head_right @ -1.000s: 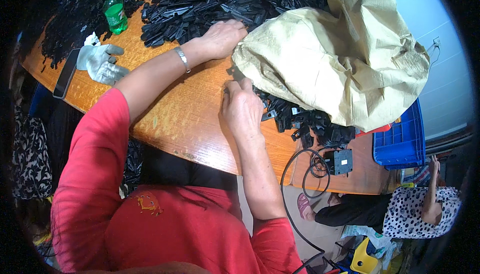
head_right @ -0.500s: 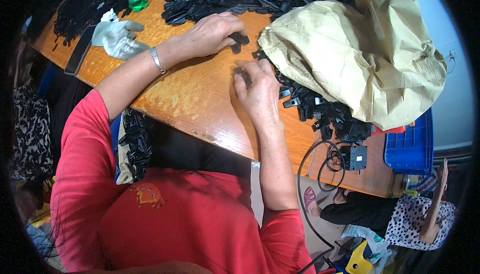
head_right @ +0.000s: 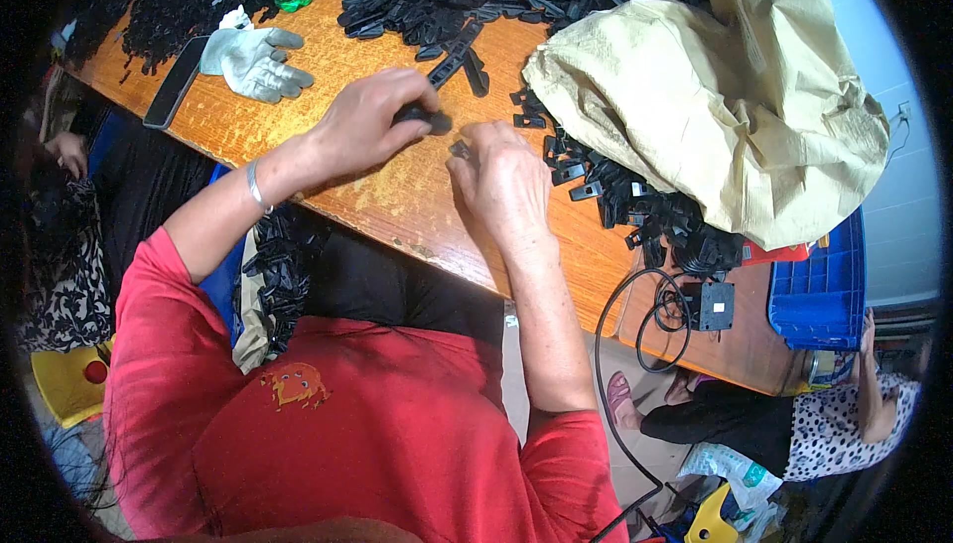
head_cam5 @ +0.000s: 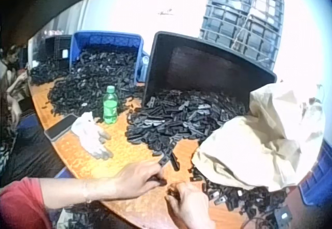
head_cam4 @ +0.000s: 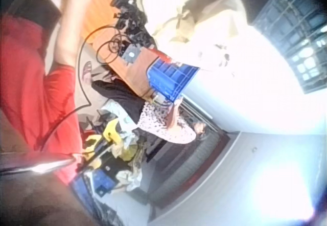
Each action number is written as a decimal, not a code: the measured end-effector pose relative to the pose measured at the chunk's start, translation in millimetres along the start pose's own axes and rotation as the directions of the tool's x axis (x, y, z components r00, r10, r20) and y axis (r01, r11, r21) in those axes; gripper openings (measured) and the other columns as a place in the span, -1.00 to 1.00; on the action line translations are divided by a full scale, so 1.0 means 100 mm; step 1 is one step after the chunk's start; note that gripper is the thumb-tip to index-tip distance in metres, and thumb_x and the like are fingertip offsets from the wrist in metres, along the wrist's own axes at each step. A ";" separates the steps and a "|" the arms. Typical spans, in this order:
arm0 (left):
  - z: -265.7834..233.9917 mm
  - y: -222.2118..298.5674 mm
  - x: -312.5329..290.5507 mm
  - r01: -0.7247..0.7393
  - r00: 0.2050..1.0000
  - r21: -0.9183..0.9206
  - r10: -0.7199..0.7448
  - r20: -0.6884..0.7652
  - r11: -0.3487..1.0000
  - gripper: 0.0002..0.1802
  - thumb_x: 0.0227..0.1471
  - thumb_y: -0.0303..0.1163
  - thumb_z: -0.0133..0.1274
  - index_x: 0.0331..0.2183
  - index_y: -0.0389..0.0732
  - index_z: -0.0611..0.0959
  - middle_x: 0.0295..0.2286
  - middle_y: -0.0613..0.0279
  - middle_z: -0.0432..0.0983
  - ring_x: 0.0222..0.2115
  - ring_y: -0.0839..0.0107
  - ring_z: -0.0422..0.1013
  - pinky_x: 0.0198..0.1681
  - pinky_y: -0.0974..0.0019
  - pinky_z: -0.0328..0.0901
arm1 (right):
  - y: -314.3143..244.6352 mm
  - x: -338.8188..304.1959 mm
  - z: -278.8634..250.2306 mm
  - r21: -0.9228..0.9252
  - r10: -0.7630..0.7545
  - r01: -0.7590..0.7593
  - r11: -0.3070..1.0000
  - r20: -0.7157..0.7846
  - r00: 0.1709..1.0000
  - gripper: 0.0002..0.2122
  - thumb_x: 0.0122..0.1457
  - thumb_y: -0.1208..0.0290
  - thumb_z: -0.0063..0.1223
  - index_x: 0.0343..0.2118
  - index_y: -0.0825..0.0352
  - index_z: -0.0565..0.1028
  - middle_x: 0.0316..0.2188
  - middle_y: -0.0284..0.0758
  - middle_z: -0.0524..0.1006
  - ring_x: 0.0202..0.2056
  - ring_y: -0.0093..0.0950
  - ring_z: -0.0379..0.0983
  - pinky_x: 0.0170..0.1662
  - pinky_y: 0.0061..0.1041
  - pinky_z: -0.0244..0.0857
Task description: The person assembles plastic components by fitting and snapping small plastic pieces together by hand.
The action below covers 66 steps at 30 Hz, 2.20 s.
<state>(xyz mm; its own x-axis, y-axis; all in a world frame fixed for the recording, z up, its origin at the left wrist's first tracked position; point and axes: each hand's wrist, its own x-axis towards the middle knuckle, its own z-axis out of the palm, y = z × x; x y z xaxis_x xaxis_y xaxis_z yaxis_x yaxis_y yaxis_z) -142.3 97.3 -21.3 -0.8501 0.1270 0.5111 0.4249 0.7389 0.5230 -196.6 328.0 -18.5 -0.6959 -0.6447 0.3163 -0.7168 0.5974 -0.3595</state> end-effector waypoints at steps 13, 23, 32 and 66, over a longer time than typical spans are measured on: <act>-0.04 0.26 -0.28 -0.104 0.994 -0.084 0.101 -0.044 0.991 -0.82 0.10 -0.43 0.33 -0.25 -0.25 0.70 -0.27 0.07 0.59 -0.19 0.07 0.53 -0.11 0.09 0.42 | -0.20 -0.14 -0.10 0.733 0.251 -0.358 0.579 0.257 0.933 -0.78 0.29 0.53 0.34 -0.04 0.39 0.61 -0.29 -0.36 0.66 -0.28 -0.57 0.60 -0.18 -0.53 0.49; 0.07 0.39 -0.39 0.382 0.924 -0.410 -0.358 0.138 0.828 -0.85 0.21 -0.39 0.30 -0.29 -0.28 0.70 -0.47 0.31 0.56 -0.48 0.54 0.43 -0.38 0.36 0.35 | -0.32 -0.18 -0.09 0.215 -0.238 0.276 0.937 -0.186 0.953 -0.69 0.06 0.64 0.40 -0.11 0.36 0.61 -0.30 -0.05 0.61 -0.26 0.02 0.62 -0.25 -0.17 0.52; 0.07 0.00 -0.43 0.124 0.983 0.204 -0.092 -0.158 0.971 -0.73 0.06 -0.32 0.38 -0.24 -0.23 0.68 -0.28 0.10 0.53 -0.16 0.02 0.50 -0.10 0.01 0.40 | -0.08 0.17 0.03 0.200 0.029 -0.021 0.979 -0.036 0.999 -0.73 0.04 0.53 0.50 -0.15 0.36 0.74 -0.26 -0.14 0.66 -0.29 -0.21 0.66 -0.17 -0.33 0.54; 0.09 -0.10 0.28 0.093 0.996 0.238 -0.087 -0.036 0.967 -0.62 0.14 -0.25 0.35 -0.13 -0.32 0.68 -0.21 -0.08 0.63 -0.13 0.00 0.60 -0.02 0.03 0.48 | 0.61 0.31 -0.02 -0.382 0.009 -0.043 0.923 -0.089 0.996 -0.79 0.15 0.50 0.28 -0.15 0.22 0.75 -0.21 -0.15 0.64 -0.07 -0.15 0.56 0.04 -0.15 0.46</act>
<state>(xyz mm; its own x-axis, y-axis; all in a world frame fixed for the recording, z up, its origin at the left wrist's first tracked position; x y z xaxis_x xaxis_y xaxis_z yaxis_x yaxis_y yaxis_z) -173.0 99.5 -18.5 -0.8722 0.0386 0.4875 0.2576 0.8837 0.3909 -262.1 345.9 -29.1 -0.7034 -0.5940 0.3903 -0.6483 0.7613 -0.0096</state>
